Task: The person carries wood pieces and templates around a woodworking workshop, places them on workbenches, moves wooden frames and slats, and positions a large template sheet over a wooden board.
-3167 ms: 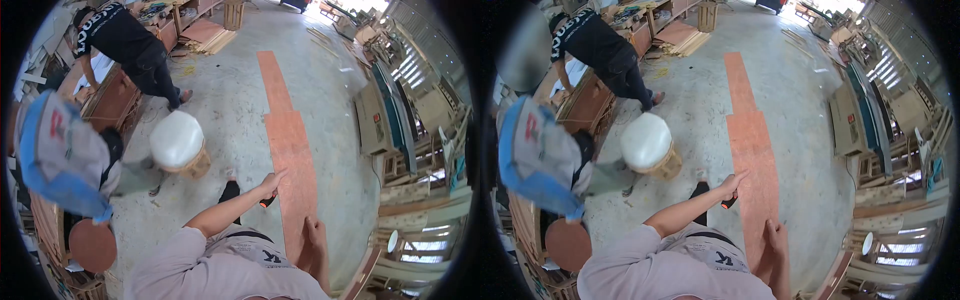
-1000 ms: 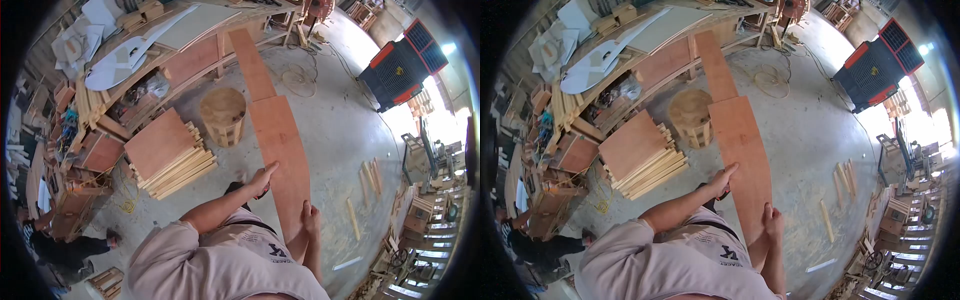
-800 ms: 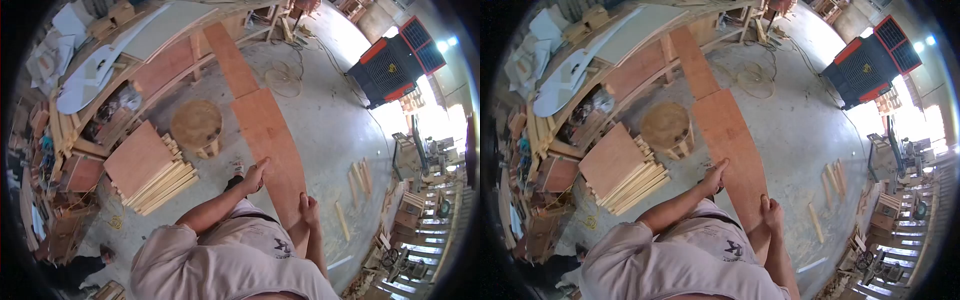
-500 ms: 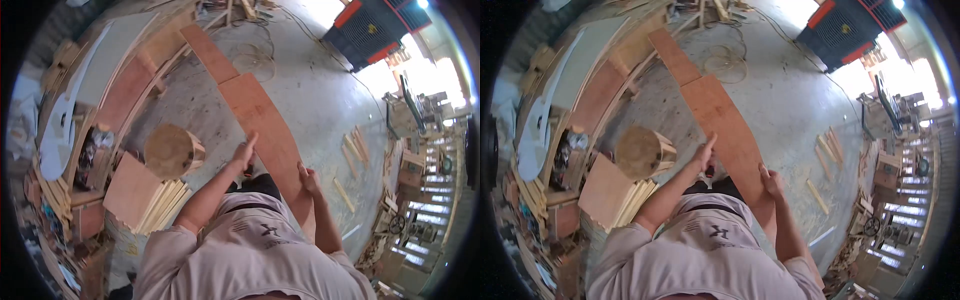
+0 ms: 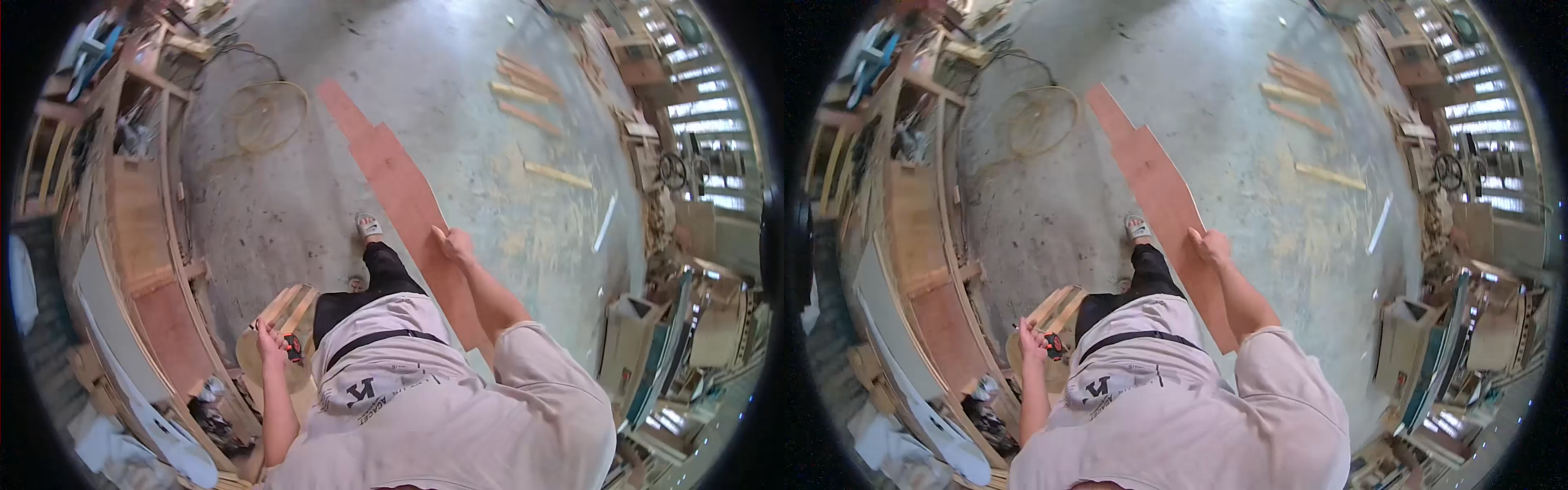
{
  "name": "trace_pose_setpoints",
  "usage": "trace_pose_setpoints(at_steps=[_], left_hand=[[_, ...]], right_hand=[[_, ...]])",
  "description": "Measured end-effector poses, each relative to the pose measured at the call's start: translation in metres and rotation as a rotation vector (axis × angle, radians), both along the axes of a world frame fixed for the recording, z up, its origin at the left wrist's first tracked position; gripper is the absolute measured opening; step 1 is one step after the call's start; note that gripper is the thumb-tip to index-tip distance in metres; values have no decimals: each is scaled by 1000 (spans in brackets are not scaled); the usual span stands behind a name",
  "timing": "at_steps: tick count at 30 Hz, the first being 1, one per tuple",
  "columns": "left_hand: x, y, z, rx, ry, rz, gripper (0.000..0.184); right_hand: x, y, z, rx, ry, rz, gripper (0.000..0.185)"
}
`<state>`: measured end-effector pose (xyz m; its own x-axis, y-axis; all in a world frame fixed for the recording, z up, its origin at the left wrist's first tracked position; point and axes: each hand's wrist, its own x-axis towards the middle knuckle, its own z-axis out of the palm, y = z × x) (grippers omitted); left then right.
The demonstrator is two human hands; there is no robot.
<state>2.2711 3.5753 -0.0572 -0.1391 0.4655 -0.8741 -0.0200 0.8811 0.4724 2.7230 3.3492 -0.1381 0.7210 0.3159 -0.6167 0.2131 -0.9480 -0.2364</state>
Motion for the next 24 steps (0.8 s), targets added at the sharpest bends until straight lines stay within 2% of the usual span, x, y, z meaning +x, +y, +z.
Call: trace_pose_setpoints(at_steps=[3, 7, 9, 11, 12, 14, 15, 16, 18, 20, 22, 24], left_hand=[[37, 27, -20, -48, 1, -126, 40], [109, 42, -3, -21, -49, -294, 40], [133, 48, 4, -8, -67, -536, 38], [157, 43, 8, -11, -77, -649, 37], [161, 34, 9, -13, -73, -738, 37], [175, -8, -24, 55, 141, -1032, 40], [188, -36, -31, -16, 199, -1120, 41], [210, -65, -24, -72, 109, -1197, 42], [225, -112, -49, -246, -44, -1194, 44], [237, -152, -53, -411, -88, -1258, 46], [238, -175, -50, -465, -67, -1311, 46], [244, -181, -44, -628, -228, -1052, 39]], right_hand=[[12, -3, -30, -2, 3, -138, 68], [9, -3, -45, 48, 141, -212, 71], [2, -1, -42, 73, 206, -246, 71], [6, 10, -44, 71, 209, -278, 70], [2, 15, -48, 72, 221, -274, 70], [-9, 21, -62, 84, 257, -229, 70], [-11, 21, -69, 85, 269, -226, 70], [-10, 20, -77, 66, 279, -243, 70], [-9, 9, -104, 47, 300, -256, 70], [-8, -13, -143, 217, 322, -506, 69], [-1, 0, -106, 164, 392, -517, 67], [3, 6, -85, 117, 450, -539, 66]])
